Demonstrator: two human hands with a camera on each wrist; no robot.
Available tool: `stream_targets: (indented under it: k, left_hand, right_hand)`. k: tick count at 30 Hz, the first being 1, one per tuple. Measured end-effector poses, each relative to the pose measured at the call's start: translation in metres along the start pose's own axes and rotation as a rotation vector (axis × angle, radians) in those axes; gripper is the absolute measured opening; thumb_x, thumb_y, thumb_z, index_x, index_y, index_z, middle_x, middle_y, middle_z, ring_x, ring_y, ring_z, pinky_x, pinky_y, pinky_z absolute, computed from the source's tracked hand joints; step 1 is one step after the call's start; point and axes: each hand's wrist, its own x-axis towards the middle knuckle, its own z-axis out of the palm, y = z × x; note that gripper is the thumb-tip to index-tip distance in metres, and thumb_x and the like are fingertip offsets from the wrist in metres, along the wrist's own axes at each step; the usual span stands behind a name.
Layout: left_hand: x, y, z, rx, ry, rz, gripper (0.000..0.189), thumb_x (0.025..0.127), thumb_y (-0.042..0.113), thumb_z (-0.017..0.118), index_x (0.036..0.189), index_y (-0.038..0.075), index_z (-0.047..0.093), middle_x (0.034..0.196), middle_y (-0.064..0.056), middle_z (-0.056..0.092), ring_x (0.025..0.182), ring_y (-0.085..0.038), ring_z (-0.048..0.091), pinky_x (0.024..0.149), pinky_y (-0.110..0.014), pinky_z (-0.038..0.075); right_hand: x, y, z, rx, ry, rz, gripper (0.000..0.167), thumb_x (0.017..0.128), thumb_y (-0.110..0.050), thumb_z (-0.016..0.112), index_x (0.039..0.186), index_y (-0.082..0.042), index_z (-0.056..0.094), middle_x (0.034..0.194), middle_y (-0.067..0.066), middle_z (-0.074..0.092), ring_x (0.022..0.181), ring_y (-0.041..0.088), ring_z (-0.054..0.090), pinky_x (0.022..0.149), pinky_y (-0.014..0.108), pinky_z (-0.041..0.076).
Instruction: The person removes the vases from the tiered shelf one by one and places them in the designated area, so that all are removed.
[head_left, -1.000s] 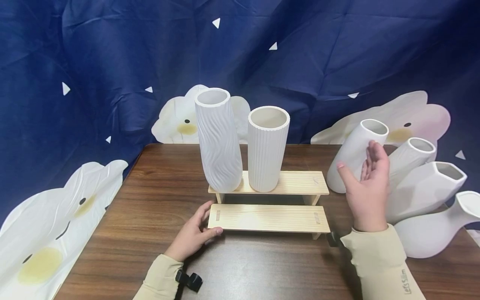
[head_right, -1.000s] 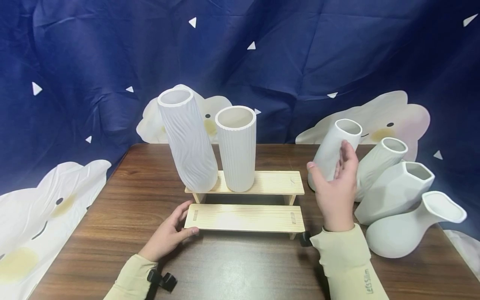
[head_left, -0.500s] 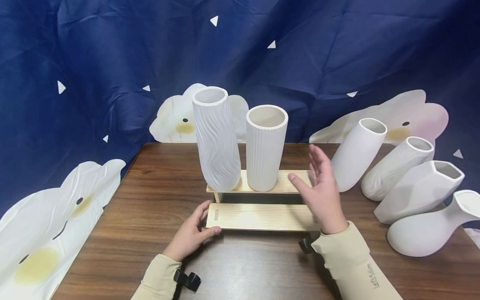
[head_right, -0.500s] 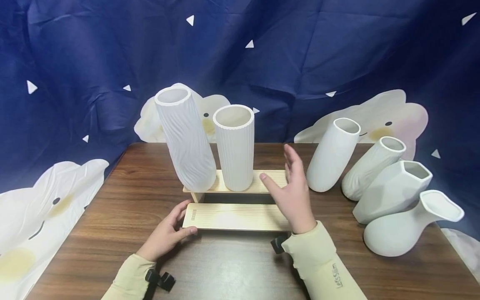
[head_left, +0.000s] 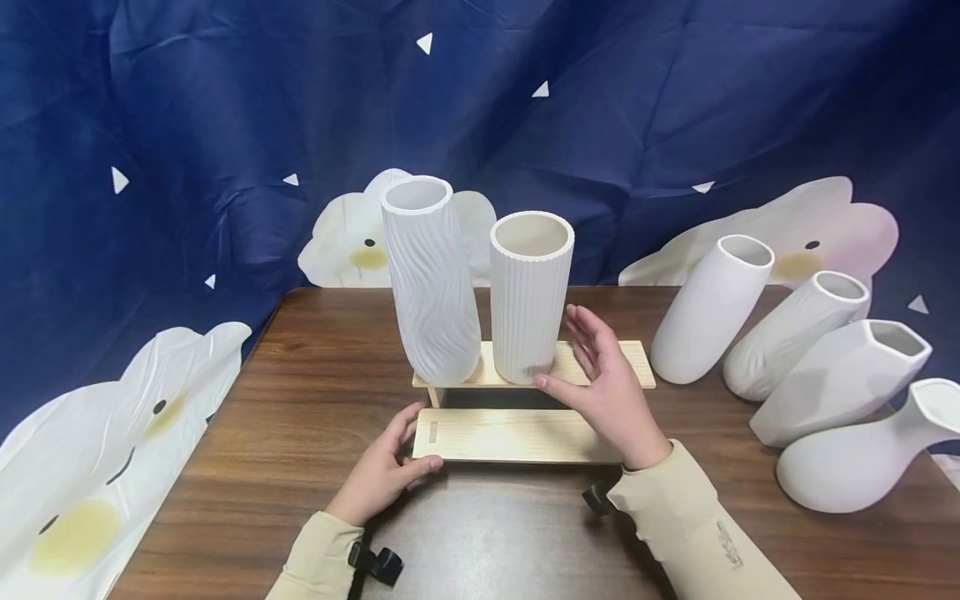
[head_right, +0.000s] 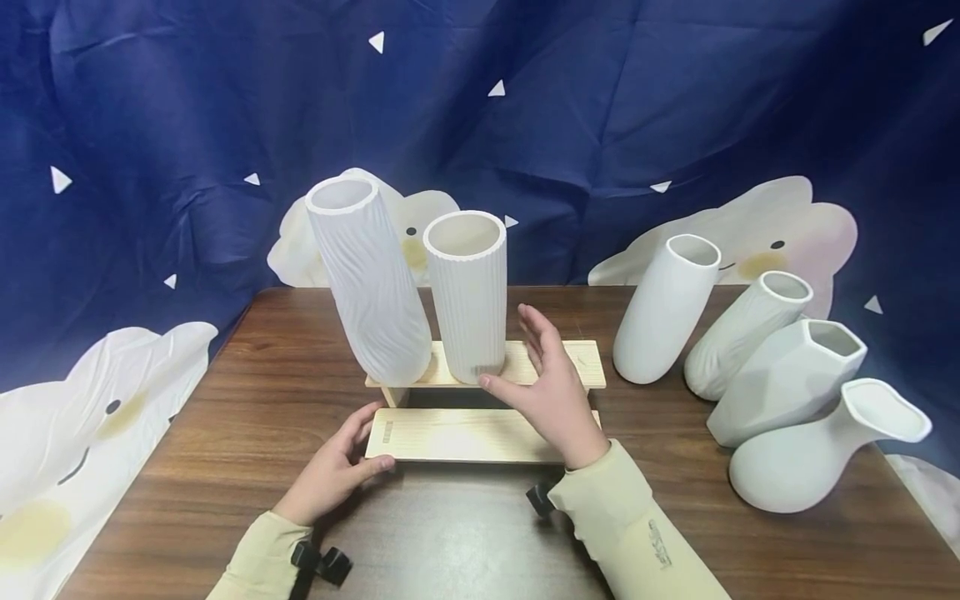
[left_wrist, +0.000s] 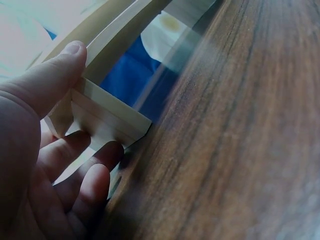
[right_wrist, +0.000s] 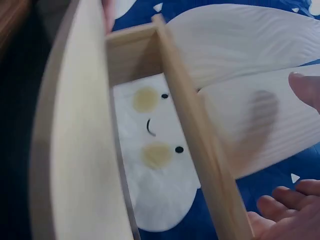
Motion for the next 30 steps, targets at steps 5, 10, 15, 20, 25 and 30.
stream_targets:
  k: [5, 10, 15, 20, 25, 30]
  left_hand:
    - [0.000, -0.001, 0.001, -0.019, -0.007, 0.017, 0.089, 0.086, 0.017, 0.081, 0.155, 0.004, 0.026, 0.147, -0.025, 0.049, 0.100, -0.016, 0.067, 0.074, -0.028, 0.057]
    - [0.000, -0.002, 0.001, -0.025, -0.007, 0.037, 0.088, 0.086, 0.016, 0.080, 0.155, 0.004, 0.026, 0.147, -0.024, 0.050, 0.104, -0.018, 0.066, 0.075, -0.028, 0.057]
    - [0.001, -0.002, 0.001, -0.028, -0.012, 0.042, 0.087, 0.086, 0.015, 0.080, 0.155, 0.004, 0.027, 0.146, -0.024, 0.050, 0.099, -0.015, 0.066, 0.072, -0.028, 0.057]
    - [0.001, -0.003, 0.001, -0.036, -0.018, 0.046, 0.086, 0.087, 0.014, 0.079, 0.155, 0.003, 0.027, 0.146, -0.023, 0.051, 0.097, -0.013, 0.066, 0.072, -0.027, 0.056]
    - [0.001, -0.003, 0.001, -0.038, -0.017, 0.052, 0.086, 0.087, 0.014, 0.079, 0.154, 0.003, 0.027, 0.146, -0.023, 0.051, 0.100, -0.013, 0.066, 0.075, -0.027, 0.057]
    - [0.001, -0.002, 0.001, -0.047, -0.020, 0.050, 0.086, 0.087, 0.013, 0.079, 0.154, 0.002, 0.026, 0.147, -0.024, 0.050, 0.099, -0.014, 0.067, 0.074, -0.028, 0.057]
  right_hand:
    - [0.006, -0.002, 0.007, 0.030, -0.042, 0.026, 0.097, 0.081, -0.003, 0.083, 0.157, -0.005, 0.023, 0.158, 0.009, 0.034, 0.144, 0.023, 0.035, 0.118, 0.038, 0.028]
    - [0.014, -0.003, 0.013, 0.020, -0.053, 0.020, 0.098, 0.079, -0.006, 0.086, 0.157, -0.009, 0.026, 0.152, 0.009, 0.041, 0.140, 0.022, 0.041, 0.117, 0.040, 0.031]
    - [0.022, -0.003, 0.018, 0.015, -0.050, 0.016, 0.096, 0.078, -0.008, 0.086, 0.155, -0.009, 0.029, 0.149, 0.009, 0.045, 0.136, 0.024, 0.044, 0.117, 0.045, 0.030]
    - [0.026, -0.002, 0.021, -0.007, -0.021, 0.012, 0.088, 0.078, -0.012, 0.087, 0.150, -0.008, 0.036, 0.142, 0.008, 0.051, 0.129, 0.025, 0.051, 0.111, 0.047, 0.037]
    - [0.026, -0.006, 0.020, -0.049, 0.011, 0.014, 0.085, 0.075, -0.014, 0.090, 0.146, -0.011, 0.044, 0.136, 0.007, 0.057, 0.122, 0.025, 0.055, 0.104, 0.047, 0.044]
    - [0.023, -0.009, 0.017, -0.041, 0.018, 0.030, 0.084, 0.073, -0.015, 0.091, 0.145, -0.013, 0.047, 0.134, 0.006, 0.059, 0.119, 0.025, 0.058, 0.102, 0.045, 0.047]
